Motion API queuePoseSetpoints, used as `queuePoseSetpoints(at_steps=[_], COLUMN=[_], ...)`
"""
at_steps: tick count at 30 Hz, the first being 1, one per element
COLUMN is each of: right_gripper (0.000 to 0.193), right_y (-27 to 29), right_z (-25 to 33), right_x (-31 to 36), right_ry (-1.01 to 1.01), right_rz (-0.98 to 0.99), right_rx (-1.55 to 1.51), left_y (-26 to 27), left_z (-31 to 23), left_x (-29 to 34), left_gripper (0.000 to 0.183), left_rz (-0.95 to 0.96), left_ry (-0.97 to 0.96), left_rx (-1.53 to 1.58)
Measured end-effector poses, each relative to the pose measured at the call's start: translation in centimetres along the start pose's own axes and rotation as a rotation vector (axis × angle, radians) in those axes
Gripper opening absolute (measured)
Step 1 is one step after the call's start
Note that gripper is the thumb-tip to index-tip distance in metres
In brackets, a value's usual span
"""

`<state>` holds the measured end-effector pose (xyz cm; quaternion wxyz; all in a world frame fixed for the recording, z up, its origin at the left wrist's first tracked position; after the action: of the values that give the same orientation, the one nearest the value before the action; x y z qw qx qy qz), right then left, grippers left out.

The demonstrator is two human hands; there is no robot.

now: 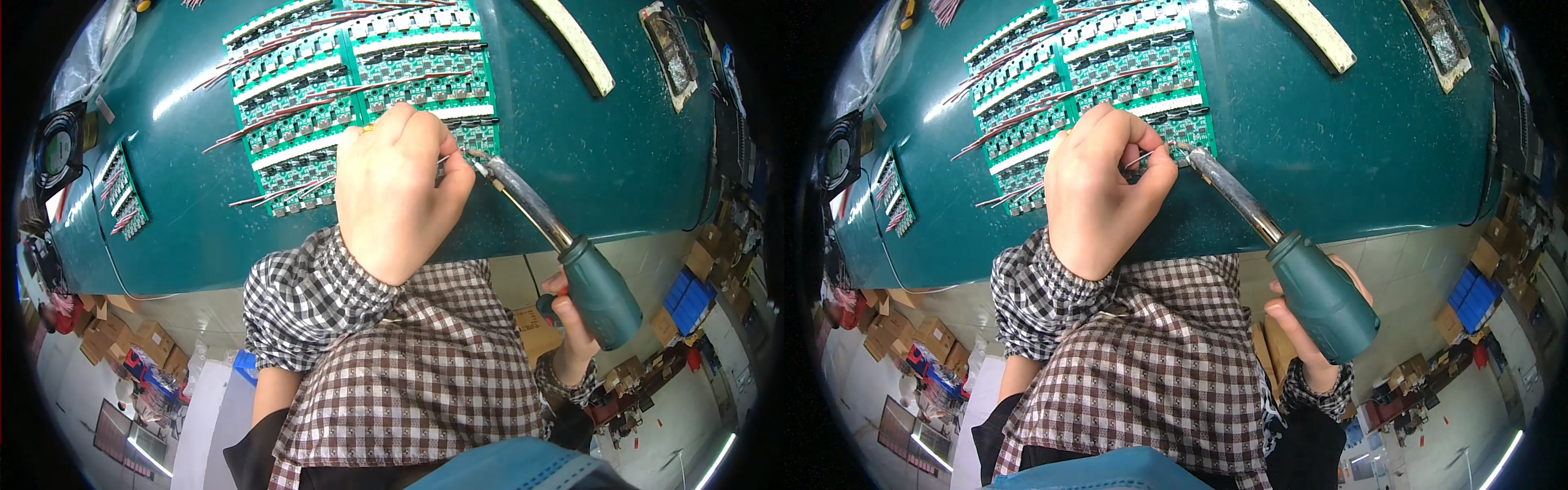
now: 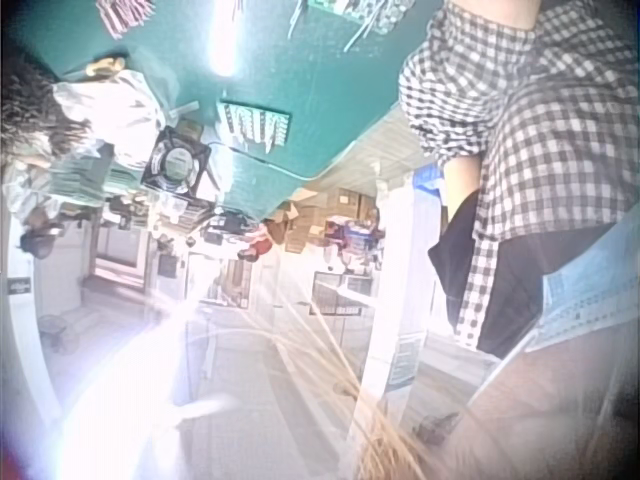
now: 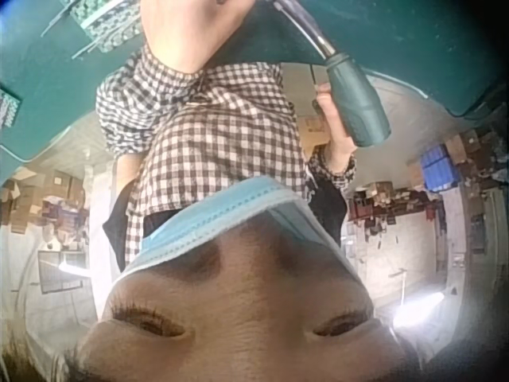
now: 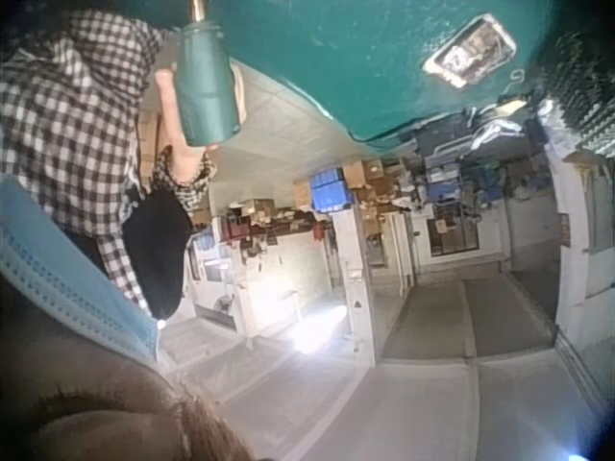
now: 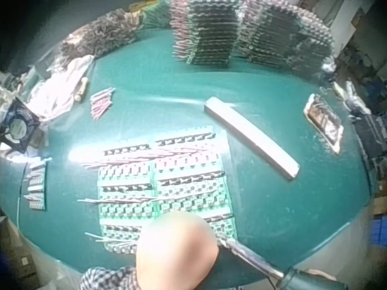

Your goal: The person uses a soldering iron to attach wires to multiple green circuit boards laid out on a workbench. They repeatedly pick up wires, position them on the boards, and apply solder to secure the connections. The person also handles the boards to reposition them during the process.

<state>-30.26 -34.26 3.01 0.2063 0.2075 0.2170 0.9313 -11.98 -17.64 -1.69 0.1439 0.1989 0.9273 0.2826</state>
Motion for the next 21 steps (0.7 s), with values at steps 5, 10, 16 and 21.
queuePoseSetpoints(at_steps=[5, 10, 16, 21], right_gripper=[0.052, 0.046, 0.042, 0.028], right_y=[0.1, 0.6, 8.8, 11.7], right_z=[-0.3, 1.1, 2.2, -1.4], right_x=[0.4, 0.1, -3.5, -11.2], right_ry=[0.046, -0.036, 0.354, 0.35], right_rz=[-0.034, -0.18, -0.645, -0.753], right_rx=[-0.034, -0.264, -0.091, -0.112], left_y=[0.0, 0.2, 0.6, 0.2], left_z=[0.2, -0.2, -1.8, -2.0], left_x=[0.1, -0.1, -0.4, -0.5], left_gripper=[0.014, 0.014, 0.012, 0.011], left_rz=[0.007, 0.015, 0.052, 0.06], left_ry=[-0.006, -0.014, 0.062, 0.034], left_rx=[0.002, 0.009, 0.0, 0.077])
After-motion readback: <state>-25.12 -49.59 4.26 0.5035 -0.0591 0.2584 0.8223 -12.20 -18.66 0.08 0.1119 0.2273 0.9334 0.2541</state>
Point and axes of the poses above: each hand's wrist, its own x-axis away from the middle knuckle, its own y-axis out of the back of the hand, z = x × y, the point moved 2 cm from there along -x, towards the middle knuckle, and after that the axes turned 10 degrees about x, right-handed, at the moved point
